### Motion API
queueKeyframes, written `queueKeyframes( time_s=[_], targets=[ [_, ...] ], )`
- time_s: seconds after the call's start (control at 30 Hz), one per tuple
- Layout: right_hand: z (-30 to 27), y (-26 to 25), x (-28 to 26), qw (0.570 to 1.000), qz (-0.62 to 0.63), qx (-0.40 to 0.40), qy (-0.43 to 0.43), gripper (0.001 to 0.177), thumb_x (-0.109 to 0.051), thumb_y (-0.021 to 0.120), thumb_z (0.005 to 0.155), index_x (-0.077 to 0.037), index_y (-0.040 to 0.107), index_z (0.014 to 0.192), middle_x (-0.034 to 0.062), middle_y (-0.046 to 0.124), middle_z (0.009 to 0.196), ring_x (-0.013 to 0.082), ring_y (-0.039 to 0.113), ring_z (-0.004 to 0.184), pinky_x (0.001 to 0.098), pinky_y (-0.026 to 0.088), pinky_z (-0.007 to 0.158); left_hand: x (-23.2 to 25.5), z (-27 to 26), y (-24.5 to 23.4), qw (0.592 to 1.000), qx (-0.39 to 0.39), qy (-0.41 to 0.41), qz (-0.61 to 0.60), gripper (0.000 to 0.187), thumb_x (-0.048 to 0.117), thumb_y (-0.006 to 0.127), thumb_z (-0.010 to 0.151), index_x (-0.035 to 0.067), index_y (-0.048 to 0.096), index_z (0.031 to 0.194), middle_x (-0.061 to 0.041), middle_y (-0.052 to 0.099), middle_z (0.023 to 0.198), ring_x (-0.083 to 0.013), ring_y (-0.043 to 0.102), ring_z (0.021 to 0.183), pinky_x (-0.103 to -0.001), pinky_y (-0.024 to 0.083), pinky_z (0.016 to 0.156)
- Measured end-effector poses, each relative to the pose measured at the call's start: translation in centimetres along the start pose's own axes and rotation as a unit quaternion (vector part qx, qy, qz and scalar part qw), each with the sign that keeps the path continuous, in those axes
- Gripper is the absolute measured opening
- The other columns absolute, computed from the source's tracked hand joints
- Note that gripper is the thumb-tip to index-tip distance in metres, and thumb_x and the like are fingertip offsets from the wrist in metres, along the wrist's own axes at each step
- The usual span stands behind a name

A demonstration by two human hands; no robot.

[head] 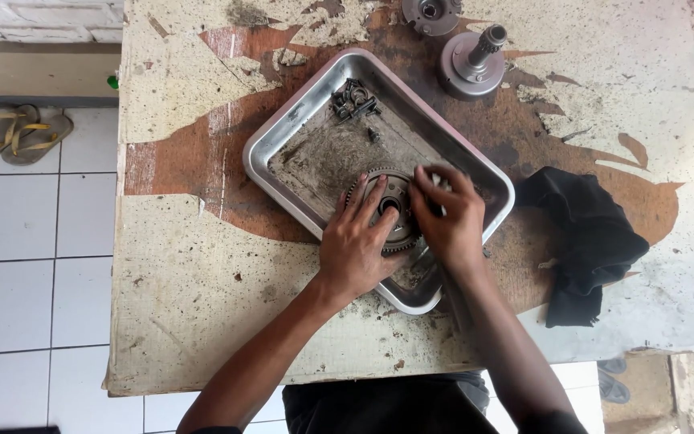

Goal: The person cleans a circular mechanical part, likely a clutch basket, using a black cloth. They wipe the surface and edges of the part while holding it in a metal tray. Other disassembled parts are visible on the table nearby.

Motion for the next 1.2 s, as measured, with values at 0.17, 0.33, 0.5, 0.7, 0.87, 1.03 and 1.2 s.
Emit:
queueKeyframes(
  time_s=[0.17,0.33,0.5,0.7,0.87,1.03,1.2],
  targets=[
    [4.1,3.0,1.4,0.999,0.01,0.009,-0.049,0.026,-0.013,0.079,0.092,-0.011,0.079,0.117,0.0178,0.074,0.112,0.0417,0.071,0.101,0.0494,0.056,0.087,0.0,0.2,-0.3,1.0,0.021,0.008,-0.004,0.061,0.052,0.083,0.069,0.009,0.07,0.109,-0.023,0.053,0.145,-0.0478,0.048,0.137,-0.066,0.046,0.101],
    [3.5,1.7,1.3,0.999,0.025,-0.008,-0.037,0.034,-0.017,0.085,0.085,-0.014,0.079,0.118,0.0156,0.074,0.115,0.0412,0.07,0.104,0.0492,0.056,0.087,0.1,0.0,-0.4,0.999,0.052,0.013,-0.01,0.062,0.052,0.084,0.067,0.009,0.069,0.108,-0.022,0.054,0.144,-0.0461,0.049,0.137,-0.065,0.047,0.101],
    [2.3,0.4,0.2,0.997,0.018,-0.041,-0.069,0.03,-0.016,0.081,0.092,-0.013,0.078,0.121,0.0138,0.074,0.115,0.0348,0.067,0.095,0.0443,0.056,0.083,-0.2,0.1,-0.1,0.999,-0.034,-0.014,-0.029,0.064,0.063,0.076,0.075,0.009,0.073,0.11,-0.024,0.05,0.15,-0.046,0.042,0.142,-0.064,0.041,0.107],
    [0.8,-0.6,-0.7,0.998,0.001,-0.05,-0.027,0.031,-0.017,0.076,0.096,-0.01,0.075,0.126,0.0174,0.072,0.119,0.039,0.067,0.096,0.0477,0.055,0.08,-0.2,-0.1,0.0,0.999,0.04,0.017,-0.016,0.066,0.057,0.082,0.069,0.008,0.07,0.111,-0.023,0.053,0.146,-0.0462,0.046,0.139,-0.064,0.045,0.103],
    [1.1,-0.3,-1.1,0.999,0.009,-0.043,0.011,0.03,-0.016,0.074,0.098,-0.009,0.073,0.128,0.0188,0.073,0.119,0.0469,0.068,0.1,0.0612,0.05,0.092,0.0,0.1,-0.3,0.999,-0.013,-0.011,-0.027,0.064,0.058,0.081,0.07,0.01,0.073,0.111,-0.023,0.051,0.149,-0.0452,0.043,0.142,-0.064,0.041,0.107],
    [3.6,1.6,1.3,0.999,-0.003,-0.026,-0.031,0.026,-0.013,0.076,0.097,-0.008,0.077,0.123,0.0204,0.074,0.115,0.0482,0.069,0.096,0.057,0.055,0.084,0.0,-0.1,0.1,1.0,0.008,-0.003,-0.023,0.064,0.05,0.086,0.065,0.009,0.073,0.112,-0.024,0.051,0.148,-0.0465,0.044,0.141,-0.065,0.043,0.106],
    [1.0,-0.4,-1.5,0.998,-0.044,-0.022,-0.048,0.03,-0.01,0.077,0.093,-0.007,0.076,0.123,0.0188,0.074,0.114,0.0427,0.067,0.089,0.051,0.057,0.077,0.6,0.1,-0.8,1.0,0.015,-0.012,-0.021,0.064,0.052,0.086,0.065,0.01,0.071,0.11,-0.022,0.053,0.147,-0.0448,0.047,0.139,-0.063,0.043,0.106]
  ],
)
Point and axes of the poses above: each hand's wrist, its own z-axis towards the middle knuckle, its own y-axis out of the palm, x = y × z, the point moved 3 cm from there along z, towards the middle knuckle
